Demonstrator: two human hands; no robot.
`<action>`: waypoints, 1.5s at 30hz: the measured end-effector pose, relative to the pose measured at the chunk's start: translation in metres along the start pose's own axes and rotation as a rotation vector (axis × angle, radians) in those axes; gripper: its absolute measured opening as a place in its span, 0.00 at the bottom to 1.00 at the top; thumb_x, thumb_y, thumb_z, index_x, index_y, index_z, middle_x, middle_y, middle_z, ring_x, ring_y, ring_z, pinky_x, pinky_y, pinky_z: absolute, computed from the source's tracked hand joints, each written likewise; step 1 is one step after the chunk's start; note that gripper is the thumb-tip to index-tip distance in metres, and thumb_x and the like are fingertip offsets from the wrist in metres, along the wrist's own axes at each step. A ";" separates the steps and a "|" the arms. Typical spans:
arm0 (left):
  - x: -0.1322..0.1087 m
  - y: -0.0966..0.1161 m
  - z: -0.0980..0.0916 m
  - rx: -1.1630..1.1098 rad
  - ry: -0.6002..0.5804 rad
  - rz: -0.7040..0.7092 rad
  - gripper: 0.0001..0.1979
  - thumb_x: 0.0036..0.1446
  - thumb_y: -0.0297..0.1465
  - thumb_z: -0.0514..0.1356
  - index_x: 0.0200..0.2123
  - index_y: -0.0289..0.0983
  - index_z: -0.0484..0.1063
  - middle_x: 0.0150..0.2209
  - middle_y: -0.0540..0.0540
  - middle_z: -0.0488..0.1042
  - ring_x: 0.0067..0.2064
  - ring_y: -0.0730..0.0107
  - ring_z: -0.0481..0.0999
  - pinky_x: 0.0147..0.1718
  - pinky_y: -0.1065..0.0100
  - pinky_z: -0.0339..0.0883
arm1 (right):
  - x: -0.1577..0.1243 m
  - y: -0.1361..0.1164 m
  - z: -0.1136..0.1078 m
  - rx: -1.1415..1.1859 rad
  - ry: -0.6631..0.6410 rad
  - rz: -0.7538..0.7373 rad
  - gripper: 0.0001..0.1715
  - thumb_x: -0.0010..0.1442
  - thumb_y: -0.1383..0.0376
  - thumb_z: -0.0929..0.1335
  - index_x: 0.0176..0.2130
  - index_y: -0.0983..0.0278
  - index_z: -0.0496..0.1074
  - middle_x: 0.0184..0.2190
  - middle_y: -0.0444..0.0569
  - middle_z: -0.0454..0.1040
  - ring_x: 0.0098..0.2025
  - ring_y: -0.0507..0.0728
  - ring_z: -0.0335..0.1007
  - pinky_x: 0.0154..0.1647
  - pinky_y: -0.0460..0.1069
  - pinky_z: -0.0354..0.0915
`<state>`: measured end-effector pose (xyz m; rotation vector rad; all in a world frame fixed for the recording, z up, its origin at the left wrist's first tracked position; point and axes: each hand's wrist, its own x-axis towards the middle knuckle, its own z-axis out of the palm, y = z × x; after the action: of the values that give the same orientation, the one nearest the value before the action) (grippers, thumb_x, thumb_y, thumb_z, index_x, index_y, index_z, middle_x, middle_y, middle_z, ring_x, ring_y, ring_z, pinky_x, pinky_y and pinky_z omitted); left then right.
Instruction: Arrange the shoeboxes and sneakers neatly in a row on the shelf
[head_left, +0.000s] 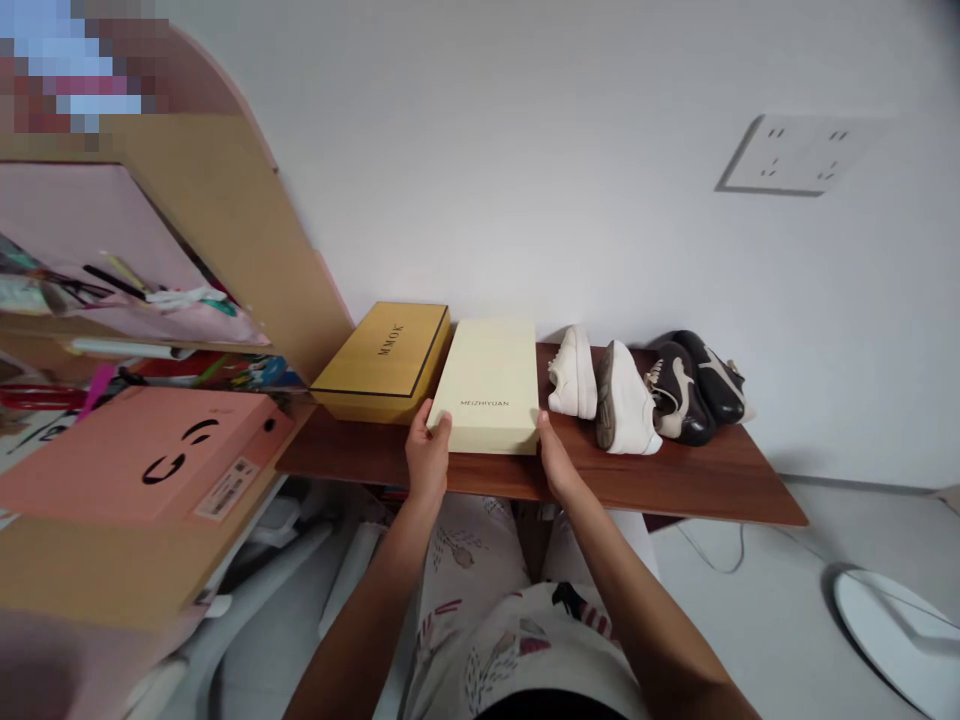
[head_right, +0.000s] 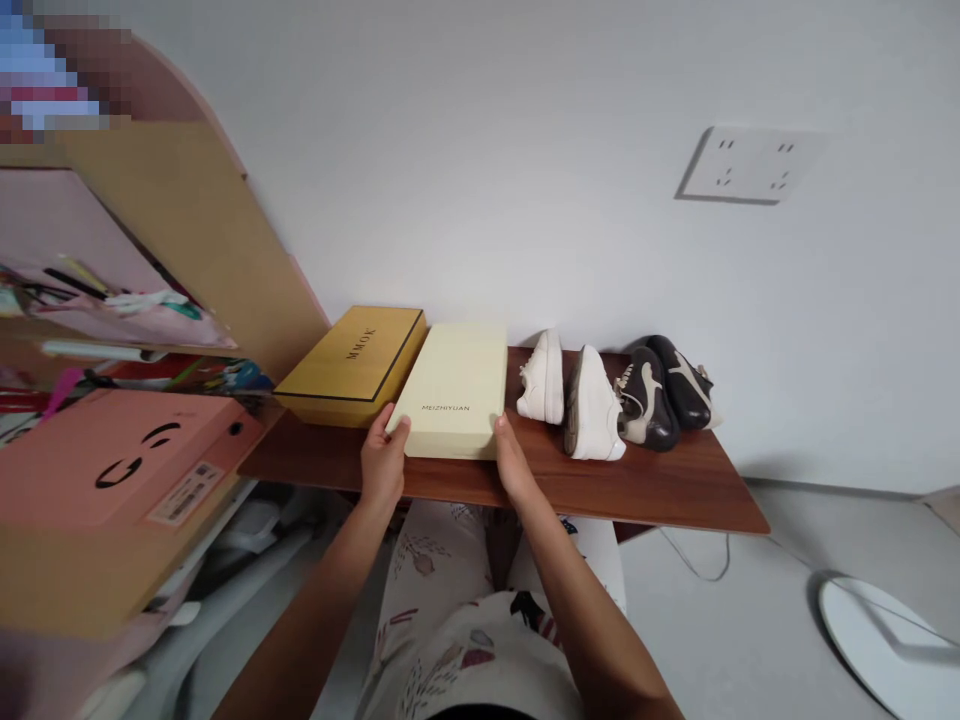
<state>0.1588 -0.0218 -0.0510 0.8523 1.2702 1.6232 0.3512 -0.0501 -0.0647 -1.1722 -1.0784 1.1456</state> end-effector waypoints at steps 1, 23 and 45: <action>0.001 -0.001 0.001 0.030 -0.011 0.013 0.31 0.55 0.40 0.67 0.60 0.37 0.67 0.56 0.38 0.74 0.55 0.59 0.75 0.56 0.61 0.68 | -0.001 0.001 -0.001 -0.019 -0.005 0.002 0.48 0.61 0.34 0.56 0.67 0.58 0.58 0.70 0.45 0.54 0.73 0.59 0.42 0.73 0.59 0.36; 0.037 -0.009 0.013 0.263 -0.068 0.186 0.26 0.60 0.46 0.60 0.55 0.35 0.71 0.54 0.37 0.75 0.55 0.58 0.74 0.58 0.58 0.64 | 0.033 0.005 0.015 -0.216 0.087 -0.009 0.53 0.63 0.36 0.54 0.72 0.62 0.36 0.73 0.49 0.38 0.74 0.59 0.34 0.73 0.56 0.35; -0.102 -0.058 0.037 0.479 -0.370 0.390 0.23 0.65 0.41 0.54 0.61 0.41 0.60 0.61 0.36 0.63 0.64 0.60 0.64 0.63 0.56 0.58 | -0.058 0.002 -0.103 -0.325 0.686 -0.330 0.29 0.60 0.47 0.68 0.53 0.62 0.68 0.51 0.56 0.71 0.50 0.61 0.70 0.56 0.59 0.66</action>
<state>0.2437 -0.0973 -0.0977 1.6995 1.2930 1.3639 0.4468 -0.1187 -0.0771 -1.4276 -0.8800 0.2660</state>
